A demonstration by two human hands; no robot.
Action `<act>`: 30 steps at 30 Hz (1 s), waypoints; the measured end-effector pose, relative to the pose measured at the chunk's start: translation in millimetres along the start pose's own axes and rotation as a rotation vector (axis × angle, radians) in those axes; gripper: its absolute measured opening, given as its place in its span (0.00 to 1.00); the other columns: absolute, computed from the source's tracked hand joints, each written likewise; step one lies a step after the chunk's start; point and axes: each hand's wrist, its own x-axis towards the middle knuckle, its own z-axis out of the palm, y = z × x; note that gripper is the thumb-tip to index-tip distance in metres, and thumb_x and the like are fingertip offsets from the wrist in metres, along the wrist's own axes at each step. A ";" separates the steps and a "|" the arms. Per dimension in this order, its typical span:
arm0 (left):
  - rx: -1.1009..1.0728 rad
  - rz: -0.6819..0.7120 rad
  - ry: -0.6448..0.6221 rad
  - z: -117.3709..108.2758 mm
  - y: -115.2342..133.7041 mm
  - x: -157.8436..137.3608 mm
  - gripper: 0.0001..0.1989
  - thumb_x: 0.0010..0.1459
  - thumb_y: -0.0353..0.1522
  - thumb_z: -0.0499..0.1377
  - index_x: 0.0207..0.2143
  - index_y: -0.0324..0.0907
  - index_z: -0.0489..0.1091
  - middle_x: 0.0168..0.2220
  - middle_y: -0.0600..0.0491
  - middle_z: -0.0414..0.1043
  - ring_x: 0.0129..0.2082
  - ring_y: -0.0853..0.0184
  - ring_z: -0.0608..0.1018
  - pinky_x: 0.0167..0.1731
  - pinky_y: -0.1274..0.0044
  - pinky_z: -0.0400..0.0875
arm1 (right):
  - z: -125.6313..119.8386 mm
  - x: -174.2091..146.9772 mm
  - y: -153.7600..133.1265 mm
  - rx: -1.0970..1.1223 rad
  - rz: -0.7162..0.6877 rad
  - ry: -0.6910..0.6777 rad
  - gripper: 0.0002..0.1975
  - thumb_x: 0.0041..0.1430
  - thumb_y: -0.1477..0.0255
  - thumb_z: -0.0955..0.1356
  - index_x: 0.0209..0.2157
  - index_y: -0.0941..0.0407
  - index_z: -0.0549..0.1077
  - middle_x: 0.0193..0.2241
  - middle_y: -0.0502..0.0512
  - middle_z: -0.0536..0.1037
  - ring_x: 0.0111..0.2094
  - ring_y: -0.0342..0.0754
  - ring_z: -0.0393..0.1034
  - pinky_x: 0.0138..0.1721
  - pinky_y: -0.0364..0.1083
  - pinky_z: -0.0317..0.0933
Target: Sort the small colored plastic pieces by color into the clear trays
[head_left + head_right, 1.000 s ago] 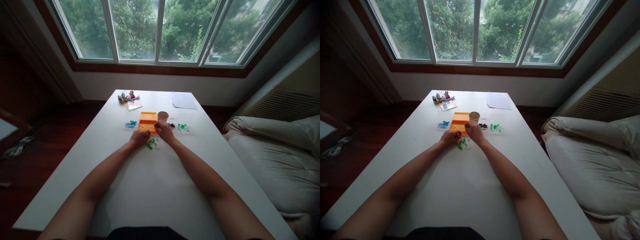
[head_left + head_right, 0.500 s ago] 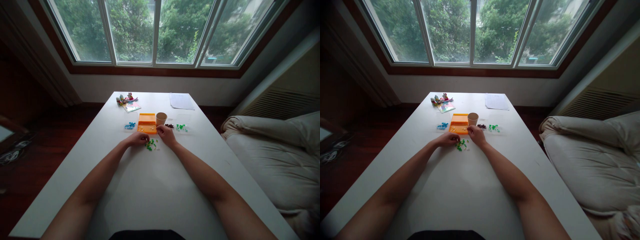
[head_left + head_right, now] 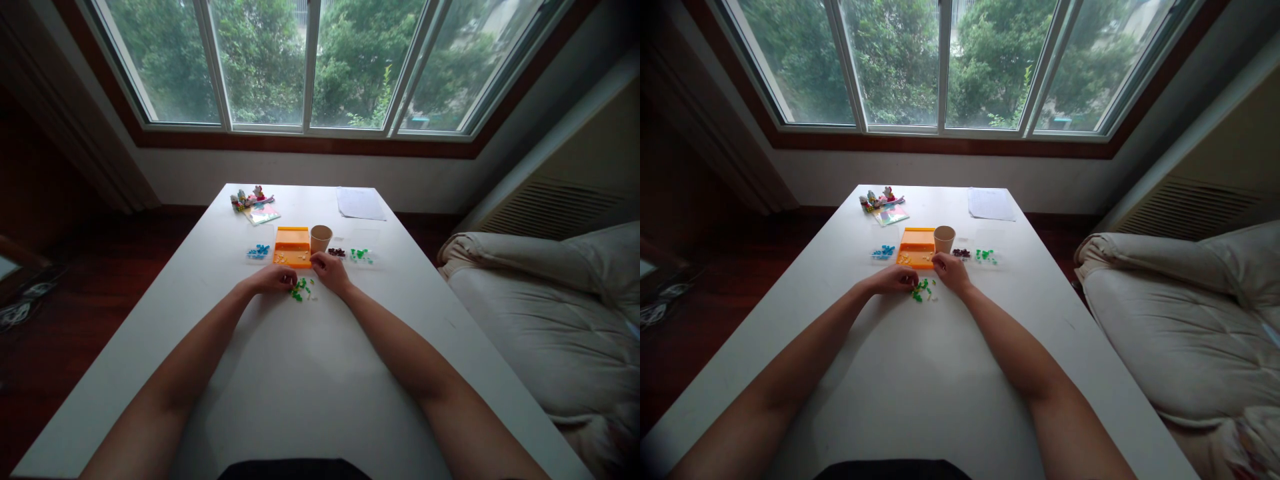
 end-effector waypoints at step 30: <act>0.256 0.075 0.125 5.3 8.4 5.5 0.07 0.58 0.28 0.56 0.31 0.41 0.74 0.33 0.51 0.72 0.30 0.70 0.71 0.31 0.78 0.60 | 1.3 -1.0 0.8 -0.011 0.004 -0.017 0.07 0.59 0.73 0.65 0.36 0.55 0.75 0.27 0.50 0.76 0.27 0.43 0.66 0.31 0.41 0.58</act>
